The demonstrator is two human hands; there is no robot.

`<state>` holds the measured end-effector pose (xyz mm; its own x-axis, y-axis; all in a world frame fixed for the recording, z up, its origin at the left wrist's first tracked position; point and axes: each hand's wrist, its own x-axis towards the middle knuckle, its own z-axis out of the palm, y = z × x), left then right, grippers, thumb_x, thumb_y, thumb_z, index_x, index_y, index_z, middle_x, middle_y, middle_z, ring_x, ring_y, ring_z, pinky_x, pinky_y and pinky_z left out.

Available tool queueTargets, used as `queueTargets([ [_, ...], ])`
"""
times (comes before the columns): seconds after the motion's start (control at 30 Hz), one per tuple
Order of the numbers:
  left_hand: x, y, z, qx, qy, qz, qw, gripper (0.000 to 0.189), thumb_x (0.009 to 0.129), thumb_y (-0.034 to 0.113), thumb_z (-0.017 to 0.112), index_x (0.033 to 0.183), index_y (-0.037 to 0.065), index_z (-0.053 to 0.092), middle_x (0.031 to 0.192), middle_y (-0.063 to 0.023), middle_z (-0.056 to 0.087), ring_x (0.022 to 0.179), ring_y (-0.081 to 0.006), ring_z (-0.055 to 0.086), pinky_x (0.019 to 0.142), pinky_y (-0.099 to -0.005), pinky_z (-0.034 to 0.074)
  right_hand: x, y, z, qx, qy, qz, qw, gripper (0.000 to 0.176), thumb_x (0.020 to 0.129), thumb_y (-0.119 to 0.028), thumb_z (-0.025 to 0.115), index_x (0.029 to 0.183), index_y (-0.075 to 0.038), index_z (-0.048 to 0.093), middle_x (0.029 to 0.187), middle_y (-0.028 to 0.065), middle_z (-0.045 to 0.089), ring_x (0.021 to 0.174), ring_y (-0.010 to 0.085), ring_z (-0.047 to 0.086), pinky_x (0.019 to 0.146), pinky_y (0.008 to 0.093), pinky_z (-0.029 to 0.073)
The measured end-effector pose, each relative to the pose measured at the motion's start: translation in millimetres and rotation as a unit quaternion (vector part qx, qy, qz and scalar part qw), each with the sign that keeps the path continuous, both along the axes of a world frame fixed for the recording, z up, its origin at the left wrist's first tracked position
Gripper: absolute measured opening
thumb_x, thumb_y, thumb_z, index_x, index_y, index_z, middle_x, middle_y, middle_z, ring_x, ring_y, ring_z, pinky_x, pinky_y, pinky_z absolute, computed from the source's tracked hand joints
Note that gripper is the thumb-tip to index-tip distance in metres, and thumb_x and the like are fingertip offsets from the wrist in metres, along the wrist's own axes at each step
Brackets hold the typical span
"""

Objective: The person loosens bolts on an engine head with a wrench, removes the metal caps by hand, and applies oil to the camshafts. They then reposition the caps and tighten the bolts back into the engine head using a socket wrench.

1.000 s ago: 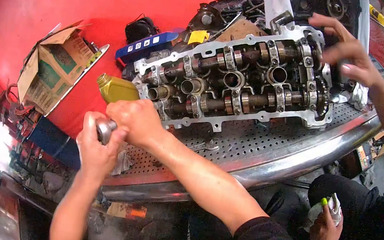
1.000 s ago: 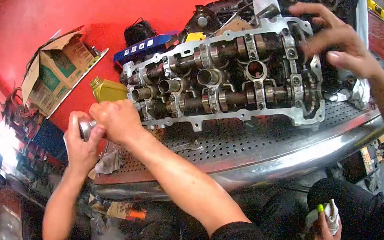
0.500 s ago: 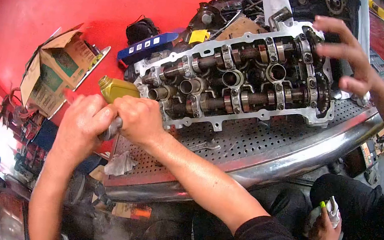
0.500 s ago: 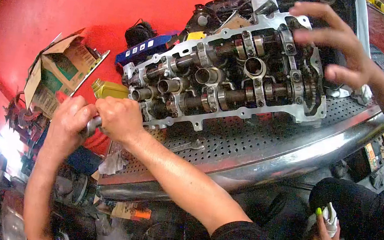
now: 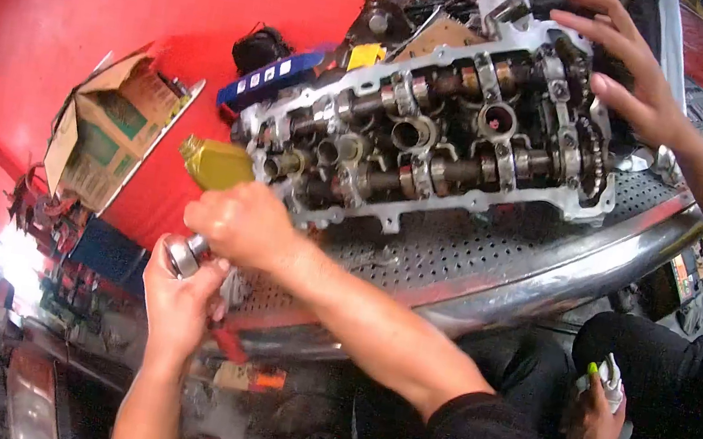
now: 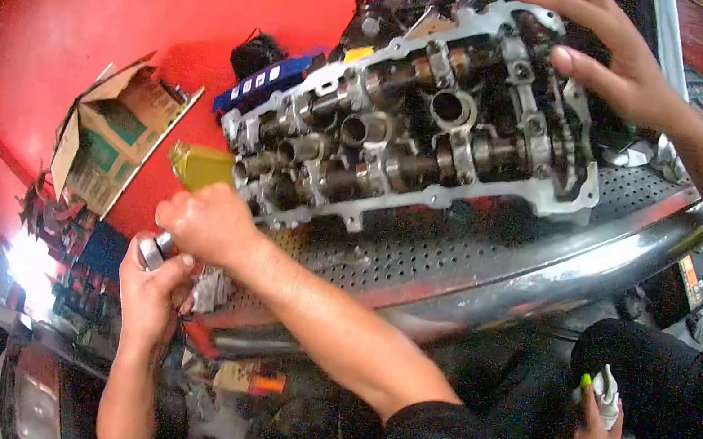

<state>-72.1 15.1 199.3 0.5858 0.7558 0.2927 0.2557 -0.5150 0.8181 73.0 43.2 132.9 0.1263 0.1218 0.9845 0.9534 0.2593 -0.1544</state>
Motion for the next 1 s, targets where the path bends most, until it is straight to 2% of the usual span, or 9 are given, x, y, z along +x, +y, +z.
queueTargets([
  [0.2, -10.6, 19.5, -17.6, 0.22, 0.014, -0.016, 0.975, 0.029, 0.072, -0.006, 0.068, 0.087, 0.007, 0.048, 0.076, 0.0035, 0.044, 0.069, -0.0056, 0.043, 0.061, -0.0238, 0.039, -8.7, -4.8, -11.0, 0.094, 0.012, 0.021, 0.995, 0.013, 0.074, -0.021, 0.065, 0.07, -0.014, 0.054, 0.062, 0.003, 0.055, 0.055, 0.0239, 0.063, 0.05, 0.0385, 0.049],
  [0.4, -5.6, 38.4, -7.8, 0.235, 0.052, -0.043, 0.97, 0.026, 0.071, -0.005, 0.067, 0.087, 0.007, 0.049, 0.075, 0.0036, 0.044, 0.069, -0.0057, 0.043, 0.061, -0.024, 0.039, -12.1, -1.5, -14.3, 0.082, 0.062, 0.001, 0.995, 0.014, 0.073, -0.019, 0.065, 0.071, -0.014, 0.052, 0.062, 0.0023, 0.053, 0.057, 0.0227, 0.062, 0.052, 0.0373, 0.047],
  [0.53, -1.3, 46.9, 6.9, 0.33, 0.114, -0.083, 0.933, 0.027, 0.071, -0.004, 0.067, 0.091, 0.005, 0.052, 0.072, -0.0048, 0.051, 0.066, -0.0129, 0.052, 0.061, -0.03, 0.044, -10.2, -0.1, -15.0, 0.089, 0.068, -0.028, 0.993, 0.013, 0.073, -0.019, 0.064, 0.072, -0.014, 0.052, 0.064, 0.0018, 0.052, 0.058, 0.0214, 0.061, 0.053, 0.0371, 0.046],
  [0.57, -2.1, 48.7, 13.2, 0.403, 0.152, -0.099, 0.897, 0.029, 0.068, -0.004, 0.07, 0.092, 0.003, 0.055, 0.073, -0.011, 0.054, 0.066, -0.0252, 0.06, 0.062, -0.0352, 0.047, -10.2, -1.2, -15.0, 0.094, 0.067, -0.03, 0.993, 0.014, 0.073, -0.019, 0.064, 0.072, -0.015, 0.052, 0.064, 0.0017, 0.052, 0.058, 0.0213, 0.061, 0.053, 0.0375, 0.046],
  [0.6, -0.6, 62.4, 25.6, 0.557, 0.165, -0.197, 0.79, 0.03, 0.065, -0.004, 0.073, 0.09, 0.003, 0.057, 0.073, -0.0133, 0.056, 0.067, -0.0344, 0.061, 0.061, -0.0391, 0.048, -11.1, -2.2, -15.1, 0.098, 0.066, -0.03, 0.993, 0.014, 0.074, -0.019, 0.064, 0.072, -0.015, 0.051, 0.063, 0.0017, 0.052, 0.058, 0.0212, 0.061, 0.053, 0.038, 0.046],
  [0.7, 13.0, 45.7, 55.8, 0.703, 0.215, -0.257, 0.628, 0.029, 0.063, -0.006, 0.072, 0.085, 0.004, 0.056, 0.074, -0.0142, 0.056, 0.066, -0.0347, 0.062, 0.059, -0.0407, 0.048, -11.1, -5.5, -15.9, 0.103, 0.097, 0.0, 0.99, 0.014, 0.074, -0.018, 0.064, 0.07, -0.014, 0.052, 0.064, 0.0019, 0.054, 0.059, 0.0233, 0.061, 0.054, 0.0388, 0.046],
  [0.8, 10.9, 48.5, 25.9, 0.507, 0.128, -0.172, 0.835, 0.028, 0.065, -0.008, 0.07, 0.086, 0.004, 0.055, 0.073, -0.0138, 0.057, 0.066, -0.0343, 0.062, 0.06, -0.0379, 0.049, -10.8, -6.1, -17.8, 0.027, 0.111, 0.025, 0.993, 0.013, 0.074, -0.019, 0.066, 0.069, -0.013, 0.055, 0.066, 0.0057, 0.061, 0.062, 0.0276, 0.066, 0.056, 0.0416, 0.051],
  [0.93, 10.8, 31.1, 7.3, 0.445, 0.086, -0.078, 0.888, 0.026, 0.07, -0.007, 0.066, 0.087, 0.006, 0.052, 0.071, -0.0096, 0.058, 0.056, -0.0184, 0.057, 0.055, -0.0332, 0.047, -5.9, -11.3, -11.1, -0.072, 0.084, 0.028, 0.993, 0.013, 0.073, -0.022, 0.068, 0.069, -0.012, 0.06, 0.065, 0.0089, 0.064, 0.061, 0.0302, 0.068, 0.054, 0.045, 0.054],
  [1.0, 1.8, 35.5, -15.9, 0.175, 0.035, -0.009, 0.984, 0.026, 0.073, -0.005, 0.065, 0.092, 0.006, 0.051, 0.071, -0.0056, 0.056, 0.054, -0.0151, 0.054, 0.051, -0.0307, 0.045, 1.3, -12.2, -4.5, -0.152, 0.031, 0.036, 0.987, 0.013, 0.073, -0.022, 0.068, 0.069, -0.012, 0.06, 0.064, 0.0084, 0.064, 0.061, 0.0299, 0.069, 0.053, 0.0445, 0.054],
])
